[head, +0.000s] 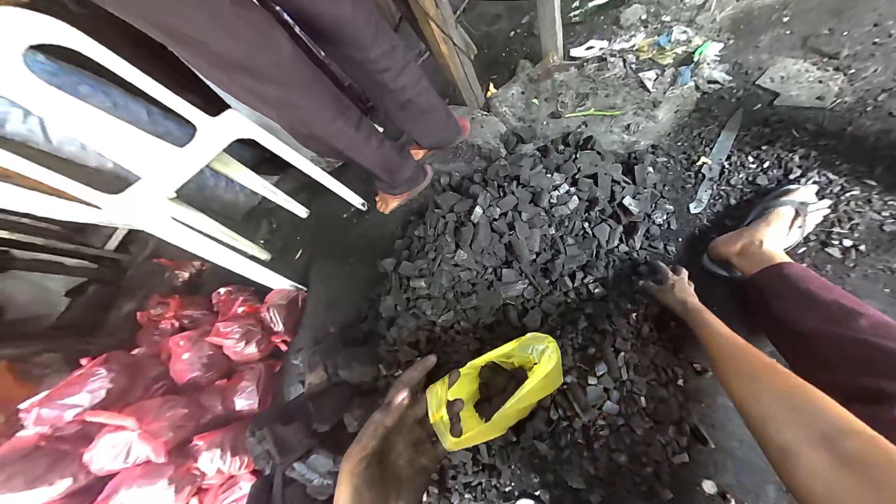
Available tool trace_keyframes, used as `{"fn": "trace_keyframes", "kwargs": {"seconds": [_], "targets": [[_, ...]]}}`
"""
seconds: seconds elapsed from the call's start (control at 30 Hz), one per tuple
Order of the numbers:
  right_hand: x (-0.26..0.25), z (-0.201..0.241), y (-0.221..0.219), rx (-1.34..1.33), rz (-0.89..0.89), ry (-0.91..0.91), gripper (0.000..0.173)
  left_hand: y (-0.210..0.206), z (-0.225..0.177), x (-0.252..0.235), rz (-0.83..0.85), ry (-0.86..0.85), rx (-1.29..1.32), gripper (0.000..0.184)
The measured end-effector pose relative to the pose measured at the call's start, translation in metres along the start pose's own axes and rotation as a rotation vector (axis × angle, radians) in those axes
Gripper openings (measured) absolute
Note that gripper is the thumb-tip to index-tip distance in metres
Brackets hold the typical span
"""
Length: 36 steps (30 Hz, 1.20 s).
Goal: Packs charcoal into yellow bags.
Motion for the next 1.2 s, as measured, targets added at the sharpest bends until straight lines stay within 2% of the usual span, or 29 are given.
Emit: {"fn": "trace_keyframes", "kwargs": {"seconds": [0.13,0.23,0.37,0.47,0.57,0.67,0.83,0.93,1.03,1.13,1.2], "targets": [[0.01,-0.003,-0.031,0.138,0.068,-0.024,0.064,0.008,0.003,-0.006,-0.022,0.024,0.016,0.039],[0.044,-0.001,-0.055,0.12,0.022,0.0,0.06,0.005,0.004,-0.007,-0.005,0.017,0.007,0.039],[0.097,0.006,-0.08,0.05,-0.016,0.127,0.067,0.004,0.004,-0.004,0.013,-0.003,0.001,0.045],[0.135,0.03,-0.104,0.217,0.105,0.285,0.074,0.009,0.0,0.001,-0.007,-0.021,0.017,0.039],[0.166,0.048,-0.131,0.439,0.271,0.35,0.079,0.014,-0.011,0.006,-0.044,-0.06,0.02,0.041],[0.165,0.051,-0.145,0.564,0.366,0.316,0.081,0.015,-0.023,0.009,-0.032,-0.125,0.042,0.04],[0.143,0.062,-0.149,0.542,0.462,0.364,0.059,0.018,-0.028,0.014,-0.069,-0.114,0.026,0.044],[0.142,0.071,-0.135,0.308,0.496,0.353,0.05,0.014,-0.029,0.012,-0.018,-0.116,-0.024,0.042],[0.156,0.096,-0.109,-0.189,0.508,0.404,0.037,0.005,-0.026,0.012,0.081,-0.122,-0.04,0.041],[0.193,0.143,-0.082,-0.623,0.649,0.512,0.025,-0.012,-0.021,0.015,0.201,-0.111,-0.084,0.051],[0.226,0.179,-0.072,-0.779,0.795,0.591,0.028,-0.022,-0.017,0.016,0.271,-0.097,-0.128,0.053]]}}
Point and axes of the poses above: each hand's wrist, its own x-axis away from the middle knuckle, its own y-axis out of the back of the hand, z = x × y, the point moved 10 cm from there along -x, towards the middle knuckle, and after that the axes turned 1 degree about -x, right-handed, at the moved point
